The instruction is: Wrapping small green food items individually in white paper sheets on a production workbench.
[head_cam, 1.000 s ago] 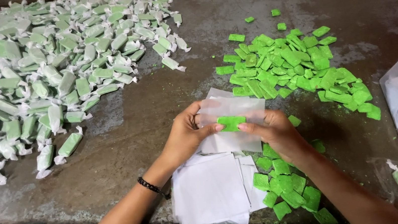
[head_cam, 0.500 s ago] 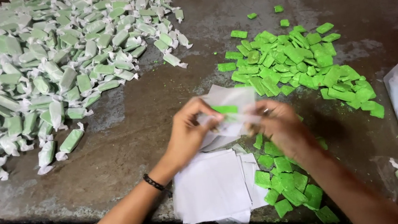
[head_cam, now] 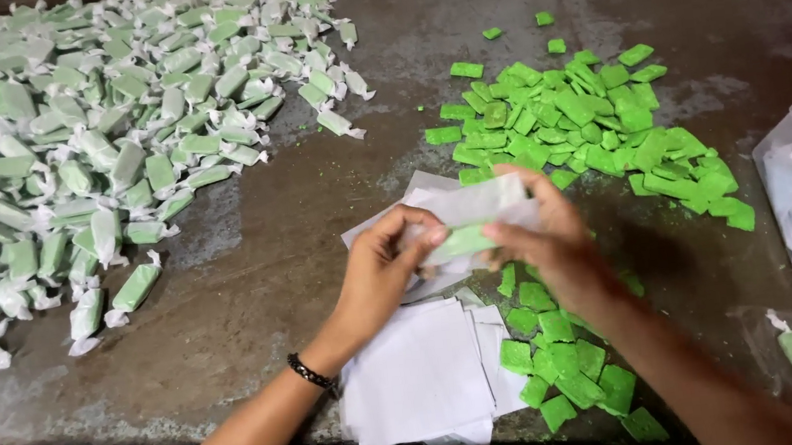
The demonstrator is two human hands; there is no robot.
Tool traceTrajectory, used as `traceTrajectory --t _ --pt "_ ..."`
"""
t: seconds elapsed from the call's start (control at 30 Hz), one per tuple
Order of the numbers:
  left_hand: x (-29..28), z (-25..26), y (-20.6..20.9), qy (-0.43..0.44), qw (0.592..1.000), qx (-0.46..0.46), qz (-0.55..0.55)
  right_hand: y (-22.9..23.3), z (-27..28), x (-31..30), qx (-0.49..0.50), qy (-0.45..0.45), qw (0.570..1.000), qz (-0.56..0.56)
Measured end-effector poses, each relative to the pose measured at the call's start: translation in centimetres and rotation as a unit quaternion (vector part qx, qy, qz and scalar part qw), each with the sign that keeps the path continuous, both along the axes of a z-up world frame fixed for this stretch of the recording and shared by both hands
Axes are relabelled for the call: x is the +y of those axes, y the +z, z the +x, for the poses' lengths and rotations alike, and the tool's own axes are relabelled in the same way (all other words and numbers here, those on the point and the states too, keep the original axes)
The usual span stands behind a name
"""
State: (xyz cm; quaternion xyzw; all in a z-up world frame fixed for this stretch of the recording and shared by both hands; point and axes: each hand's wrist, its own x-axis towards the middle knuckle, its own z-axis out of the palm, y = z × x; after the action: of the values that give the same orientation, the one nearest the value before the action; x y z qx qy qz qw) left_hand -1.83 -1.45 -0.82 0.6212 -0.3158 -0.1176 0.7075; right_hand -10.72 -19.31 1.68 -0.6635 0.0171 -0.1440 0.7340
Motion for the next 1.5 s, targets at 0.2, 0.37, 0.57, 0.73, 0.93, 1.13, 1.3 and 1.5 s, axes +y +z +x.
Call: traceTrajectory --t 0.2,0.37,0.57,0.73,0.93,1.13,1.3,1.5 --pt "0.6 0.3 0.5 0.006 0.994 -0.111 0.007 0.4 0.1 -1.1 0.003 -0.002 0.999 0.048" --pt "0.9 0.8 0.7 0.002 0.990 -0.137 0.036 1.0 -0.3 -0.6 -0.003 -0.014 0.999 0.035" --pt "0.5 0.1 0.3 -0.046 0.998 -0.042 -0.017 0.8 -0.2 -0.2 0.002 -0.013 1.000 -0.019" --pt "0.1 0.2 0.3 0.009 0.999 -0.028 -0.021 -0.6 0.5 0.5 -0.001 -0.010 0.999 -0.034" --pt "0.4 -0.6 0.1 0.023 0.999 0.002 -0.023 -1.6 0.6 0.7 0.036 0.041 0.998 -0.040" --pt "0.7 -1.4 2.3 0.011 0.998 0.066 0.000 -2.4 1.1 0.0 0.045 0.015 0.999 -0.003" --pt "0.8 -0.6 0.9 -0.027 0.996 -0.085 0.029 -0.8 0.7 0.4 0.091 0.019 0.995 -0.025" --pt "1.9 -0.8 1.7 0.003 0.940 -0.328 0.096 -3.4 1.6 -1.0 0.114 0.069 0.982 0.134"
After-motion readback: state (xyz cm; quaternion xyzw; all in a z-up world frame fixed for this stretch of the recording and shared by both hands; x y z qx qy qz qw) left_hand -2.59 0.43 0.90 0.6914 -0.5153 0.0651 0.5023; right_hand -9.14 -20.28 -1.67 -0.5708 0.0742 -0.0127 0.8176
